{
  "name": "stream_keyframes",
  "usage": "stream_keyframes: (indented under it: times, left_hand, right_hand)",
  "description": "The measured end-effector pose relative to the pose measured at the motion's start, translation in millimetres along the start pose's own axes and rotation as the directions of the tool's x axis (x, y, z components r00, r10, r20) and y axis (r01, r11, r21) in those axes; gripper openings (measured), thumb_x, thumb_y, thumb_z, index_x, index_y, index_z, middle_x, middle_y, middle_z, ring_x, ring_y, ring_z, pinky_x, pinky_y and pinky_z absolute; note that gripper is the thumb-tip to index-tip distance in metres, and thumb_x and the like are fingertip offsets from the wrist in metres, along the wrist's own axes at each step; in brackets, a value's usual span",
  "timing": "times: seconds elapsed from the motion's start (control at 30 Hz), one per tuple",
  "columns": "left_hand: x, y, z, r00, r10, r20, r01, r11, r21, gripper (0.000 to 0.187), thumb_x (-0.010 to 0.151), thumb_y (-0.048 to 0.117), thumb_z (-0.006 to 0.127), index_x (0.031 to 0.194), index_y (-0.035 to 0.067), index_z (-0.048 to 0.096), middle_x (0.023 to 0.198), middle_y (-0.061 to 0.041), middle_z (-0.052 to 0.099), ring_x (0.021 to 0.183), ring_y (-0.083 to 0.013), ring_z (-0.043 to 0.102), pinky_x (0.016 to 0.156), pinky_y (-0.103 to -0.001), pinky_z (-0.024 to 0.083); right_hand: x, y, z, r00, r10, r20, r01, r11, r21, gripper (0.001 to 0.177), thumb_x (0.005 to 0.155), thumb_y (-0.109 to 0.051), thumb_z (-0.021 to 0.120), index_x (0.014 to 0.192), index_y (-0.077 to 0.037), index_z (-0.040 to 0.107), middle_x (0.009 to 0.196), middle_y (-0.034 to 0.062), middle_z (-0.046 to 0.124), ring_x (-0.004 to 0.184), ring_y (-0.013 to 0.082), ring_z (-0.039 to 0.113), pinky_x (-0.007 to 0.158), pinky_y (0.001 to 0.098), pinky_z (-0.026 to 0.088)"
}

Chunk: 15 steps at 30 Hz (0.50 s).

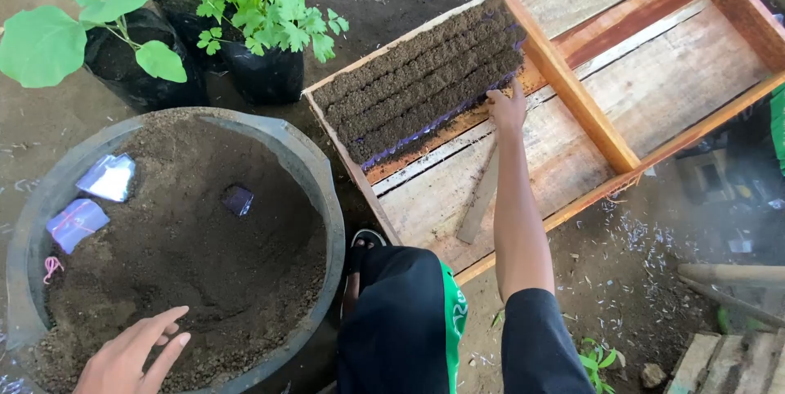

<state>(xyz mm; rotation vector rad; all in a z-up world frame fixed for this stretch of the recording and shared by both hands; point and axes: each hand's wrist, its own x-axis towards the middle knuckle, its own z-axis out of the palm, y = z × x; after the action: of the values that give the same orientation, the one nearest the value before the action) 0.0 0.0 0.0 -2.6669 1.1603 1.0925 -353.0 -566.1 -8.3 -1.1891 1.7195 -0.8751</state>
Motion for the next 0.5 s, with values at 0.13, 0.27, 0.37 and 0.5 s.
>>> stream_keyframes:
  times: [0.13,0.27,0.37,0.5]
  left_hand:
    - [6.1,-5.5,6.6,0.999,0.006,-0.049,-0.006,1.0,0.004,0.048,0.091,0.051,0.052,0.139,0.049,0.055,0.116,0.019,0.075,0.107,-0.0011,0.075,0.093,-0.027,0.066]
    - [4.9,-1.3,2.3,1.0,-0.001,-0.007,0.001,1.0,0.028,0.05,0.091,0.051,0.05,0.141,0.049,0.052,0.119,0.02,0.074,0.11,-0.0016,0.073,0.096,-0.028,0.065]
    - [7.8,-2.8,3.5,1.0,0.003,0.01,-0.004,0.999,0.038,0.05,0.091,0.052,0.049,0.141,0.05,0.051,0.121,0.019,0.073,0.112,-0.0025,0.073,0.099,-0.028,0.064]
    - [9.0,-1.6,1.0,0.999,-0.018,0.041,0.017,0.999,0.029,0.051,0.092,0.052,0.049,0.143,0.049,0.049,0.125,0.019,0.072,0.115,-0.0033,0.072,0.103,-0.029,0.063]
  right_hand:
    - [-3.1,-7.0,1.2,0.999,0.023,0.038,-0.022,0.999,-0.032,0.074,0.095,-0.011,0.062,0.16,-0.019,0.027,0.101,0.0031,0.067,0.054,0.0017,0.041,0.045,0.0176,0.033]
    - [-1.0,-1.4,2.1,0.998,0.027,0.05,-0.029,0.999,0.039,0.077,0.095,-0.006,0.063,0.162,-0.019,0.026,0.078,0.0002,0.062,0.051,0.0016,0.043,0.043,0.0164,0.034]
    - [7.7,-5.4,-1.9,0.999,0.012,0.038,-0.015,0.997,0.077,0.077,0.094,-0.004,0.061,0.161,-0.021,0.028,0.08,0.0017,0.062,0.05,0.0031,0.038,0.042,0.0182,0.031]
    - [5.6,-12.8,-4.4,0.999,-0.015,0.03,0.012,0.996,0.088,0.074,0.093,-0.004,0.058,0.16,-0.023,0.032,0.093,0.0023,0.068,0.049,0.004,0.033,0.042,0.0203,0.028]
